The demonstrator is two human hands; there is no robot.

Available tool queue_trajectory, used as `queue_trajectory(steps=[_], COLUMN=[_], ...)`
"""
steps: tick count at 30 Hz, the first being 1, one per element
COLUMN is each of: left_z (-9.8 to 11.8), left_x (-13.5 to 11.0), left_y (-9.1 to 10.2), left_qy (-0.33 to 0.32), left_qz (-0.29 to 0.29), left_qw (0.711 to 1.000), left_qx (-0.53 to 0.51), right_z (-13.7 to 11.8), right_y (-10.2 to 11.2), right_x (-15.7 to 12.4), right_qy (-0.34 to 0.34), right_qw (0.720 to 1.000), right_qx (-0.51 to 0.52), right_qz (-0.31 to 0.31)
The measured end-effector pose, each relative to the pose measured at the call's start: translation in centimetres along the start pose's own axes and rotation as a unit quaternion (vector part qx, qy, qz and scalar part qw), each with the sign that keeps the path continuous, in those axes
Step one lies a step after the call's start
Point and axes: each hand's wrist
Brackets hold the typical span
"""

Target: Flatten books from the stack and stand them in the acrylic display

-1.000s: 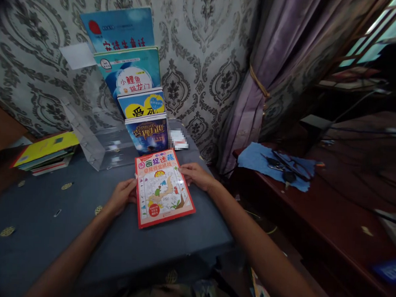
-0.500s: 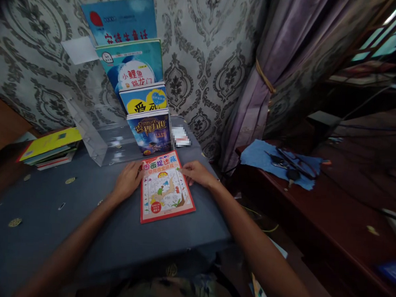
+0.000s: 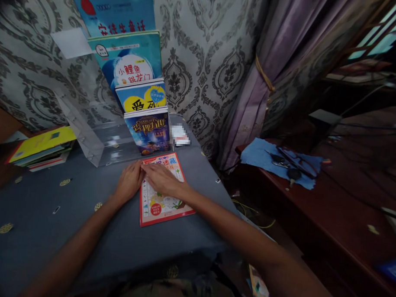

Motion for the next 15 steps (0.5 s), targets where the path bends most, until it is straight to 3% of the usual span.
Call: queue_trajectory(steps=[6,15], left_z=[0.1,0.4], left_x=[0.0,0.0], left_y=[0.3,0.5], left_qy=[0.005,0.018], left_qz=[-0.001,-0.018], left_qw=[1.0,1.0], left_qx=[-0.004,0.007], right_z=[0.9,4.5], right_y=[-1.9,0.6], right_x=[1.1,-1.8], right_qy=[-0.004,-0.081], right_qw=[1.0,0.996], right_qx=[-0.006,-0.02], right_qz=[-0.022,0.001])
Point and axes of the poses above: each hand's wrist, its own x-axis towards the middle knuckle, its own y-axis out of the back of the hand, z = x × y, and after that the axes turned 7 degrees about y, right-handed
